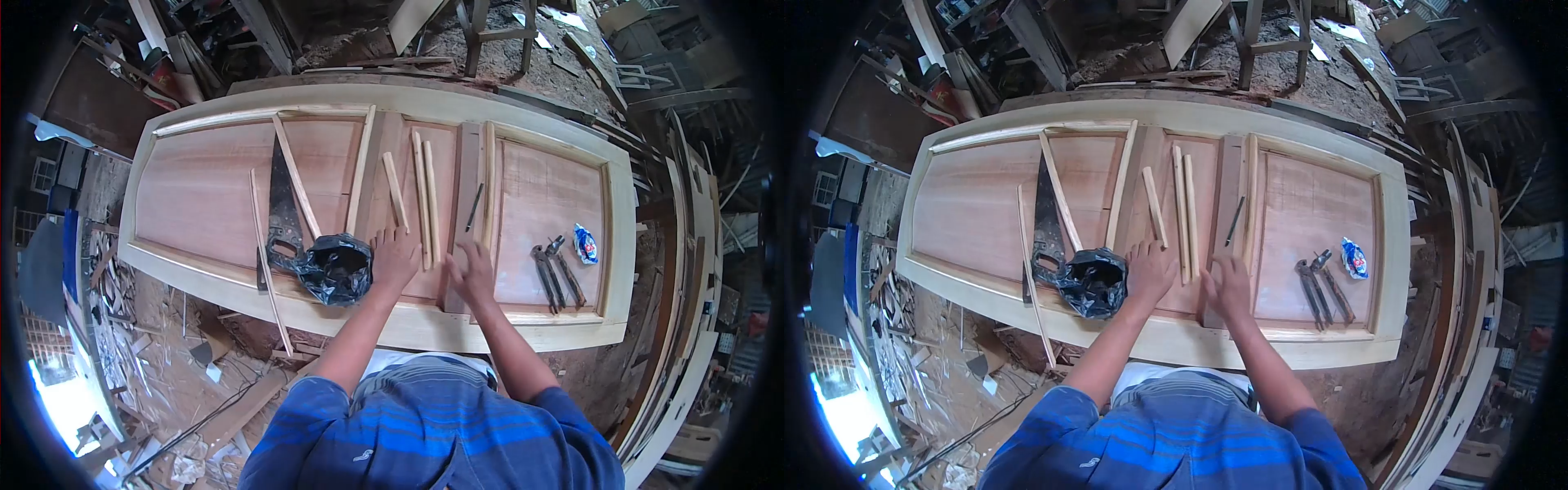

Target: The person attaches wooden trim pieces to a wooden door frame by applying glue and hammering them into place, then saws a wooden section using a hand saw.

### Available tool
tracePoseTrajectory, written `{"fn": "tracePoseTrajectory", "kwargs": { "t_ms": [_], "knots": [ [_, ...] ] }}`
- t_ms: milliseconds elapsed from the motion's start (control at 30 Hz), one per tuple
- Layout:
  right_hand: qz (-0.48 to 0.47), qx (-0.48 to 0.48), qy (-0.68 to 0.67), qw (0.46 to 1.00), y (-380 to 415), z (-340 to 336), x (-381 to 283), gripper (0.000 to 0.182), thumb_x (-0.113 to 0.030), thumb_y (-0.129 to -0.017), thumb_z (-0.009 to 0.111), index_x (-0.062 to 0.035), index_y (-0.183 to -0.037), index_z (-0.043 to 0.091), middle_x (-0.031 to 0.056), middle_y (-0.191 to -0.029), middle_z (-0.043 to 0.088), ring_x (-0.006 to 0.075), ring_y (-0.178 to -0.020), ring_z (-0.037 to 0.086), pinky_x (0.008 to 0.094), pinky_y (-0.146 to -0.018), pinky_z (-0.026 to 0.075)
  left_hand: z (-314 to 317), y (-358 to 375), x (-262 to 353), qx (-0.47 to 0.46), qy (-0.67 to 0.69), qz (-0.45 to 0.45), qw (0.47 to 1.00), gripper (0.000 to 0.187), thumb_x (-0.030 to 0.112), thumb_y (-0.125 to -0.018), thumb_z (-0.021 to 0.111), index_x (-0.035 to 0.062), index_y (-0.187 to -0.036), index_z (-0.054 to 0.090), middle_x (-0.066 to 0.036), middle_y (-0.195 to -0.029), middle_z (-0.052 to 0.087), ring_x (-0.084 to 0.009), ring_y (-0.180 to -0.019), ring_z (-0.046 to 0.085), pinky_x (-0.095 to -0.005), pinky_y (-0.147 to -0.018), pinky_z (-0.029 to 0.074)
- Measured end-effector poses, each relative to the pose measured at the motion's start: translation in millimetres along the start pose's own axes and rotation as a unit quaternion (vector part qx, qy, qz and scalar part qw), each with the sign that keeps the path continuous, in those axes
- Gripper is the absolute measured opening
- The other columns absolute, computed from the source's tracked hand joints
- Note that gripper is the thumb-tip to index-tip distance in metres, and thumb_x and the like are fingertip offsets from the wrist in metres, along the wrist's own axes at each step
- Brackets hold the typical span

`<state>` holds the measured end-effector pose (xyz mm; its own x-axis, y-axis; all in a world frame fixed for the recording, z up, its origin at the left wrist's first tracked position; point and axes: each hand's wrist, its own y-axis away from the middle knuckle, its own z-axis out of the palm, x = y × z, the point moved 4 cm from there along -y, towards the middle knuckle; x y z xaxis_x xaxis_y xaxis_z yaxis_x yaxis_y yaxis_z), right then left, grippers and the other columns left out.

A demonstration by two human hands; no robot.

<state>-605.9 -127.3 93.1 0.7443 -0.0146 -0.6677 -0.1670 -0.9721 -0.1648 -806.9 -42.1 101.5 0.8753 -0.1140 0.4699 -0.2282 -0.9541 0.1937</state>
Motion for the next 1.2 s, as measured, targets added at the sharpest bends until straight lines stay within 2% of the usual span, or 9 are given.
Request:
{"fn": "tracePoseTrajectory", "kwargs": {
  "t_ms": [33,133,267,467,633,833,1033,1133,1200],
  "knots": [
    [-0.003,-0.006,0.016,1.000,-25,17,-18,0.054,-0.022,-0.094,0.083,-0.0043,-0.140,0.060,0.0255,-0.136,0.060,0.0446,-0.122,0.062,0.0513,-0.104,0.052,-2,7,-16,0.020,0.001,0.019,1.000,0.064,0.036,-0.084,0.085,0.0062,-0.137,0.064,-0.018,-0.149,0.060,-0.0407,-0.151,0.043,-0.0618,-0.130,0.026],
    [0.036,-0.016,0.060,0.997,-83,70,-47,0.079,-0.037,-0.089,0.088,-0.0011,-0.150,0.052,0.0258,-0.137,0.059,0.0457,-0.124,0.060,0.0540,-0.106,0.052,-35,30,-54,0.157,-0.142,0.113,0.971,0.075,0.036,-0.081,0.087,0.0053,-0.144,0.062,-0.022,-0.158,0.053,-0.0449,-0.153,0.041,-0.0620,-0.131,0.025],
    [0.135,-0.036,0.157,0.978,-124,114,-58,0.100,-0.045,-0.082,0.094,0.0021,-0.154,0.043,0.0265,-0.139,0.056,0.0452,-0.124,0.059,0.0535,-0.105,0.054,-91,47,-100,0.044,-0.167,-0.039,0.984,0.098,0.041,-0.079,0.092,0.0049,-0.159,0.050,-0.030,-0.166,0.043,-0.0488,-0.159,0.030,-0.0676,-0.132,0.021],
    [0.254,-0.082,0.127,0.955,-132,122,-49,0.087,-0.041,-0.082,0.092,0.0016,-0.143,0.047,0.0272,-0.127,0.066,0.0465,-0.118,0.067,0.0525,-0.100,0.058,-127,59,-156,-0.051,0.003,-0.197,0.979,0.101,0.027,-0.082,0.090,0.0028,-0.164,0.038,-0.032,-0.157,0.052,-0.0514,-0.132,0.063,-0.0585,-0.109,0.054],
    [0.259,-0.088,0.090,0.958,-127,136,-36,0.065,-0.035,-0.082,0.090,0.0023,-0.124,0.057,0.0280,-0.110,0.073,0.0465,-0.108,0.073,0.0531,-0.096,0.059,-136,46,-192,0.035,0.115,-0.165,0.979,0.057,0.012,-0.085,0.075,0.0080,-0.141,0.065,-0.016,-0.098,0.077,-0.0340,-0.093,0.075,-0.0453,-0.087,0.059],
    [0.276,-0.077,0.069,0.956,-100,130,-23,0.056,-0.033,-0.085,0.087,0.0028,-0.120,0.062,0.0258,-0.115,0.074,0.0439,-0.110,0.073,0.0516,-0.098,0.058,-152,-13,-252,0.236,0.437,-0.169,0.852,0.051,0.010,-0.095,0.076,-0.0044,-0.140,0.060,-0.014,-0.115,0.069,-0.0231,-0.102,0.067,-0.0374,-0.095,0.054],
    [0.248,-0.028,-0.083,0.965,-42,75,-33,0.054,-0.024,-0.091,0.083,0.0005,-0.137,0.067,0.0210,-0.125,0.071,0.0329,-0.113,0.070,0.0441,-0.099,0.057,-174,-59,-198,0.161,0.381,-0.175,0.893,0.070,0.019,-0.097,0.081,-0.0052,-0.154,0.049,-0.026,-0.143,0.062,-0.0323,-0.131,0.064,-0.0393,-0.117,0.047],
    [0.155,0.016,-0.023,0.987,3,30,-5,0.047,-0.022,-0.093,0.082,0.0009,-0.132,0.071,0.0201,-0.126,0.072,0.0324,-0.112,0.071,0.0448,-0.099,0.057,-167,-48,-154,0.196,0.157,-0.111,0.962,0.074,0.020,-0.096,0.082,-0.0037,-0.157,0.048,-0.029,-0.152,0.056,-0.0385,-0.146,0.054,-0.0445,-0.128,0.039],
    [0.248,0.083,-0.003,0.965,38,-9,33,0.045,-0.022,-0.092,0.082,0.0005,-0.130,0.072,0.0209,-0.126,0.072,0.0330,-0.111,0.071,0.0450,-0.099,0.057,-147,-32,-124,0.196,0.140,-0.006,0.971,0.070,0.021,-0.093,0.082,-0.0029,-0.152,0.054,-0.025,-0.151,0.058,-0.0413,-0.145,0.053,-0.0492,-0.127,0.038]
  ]
}}
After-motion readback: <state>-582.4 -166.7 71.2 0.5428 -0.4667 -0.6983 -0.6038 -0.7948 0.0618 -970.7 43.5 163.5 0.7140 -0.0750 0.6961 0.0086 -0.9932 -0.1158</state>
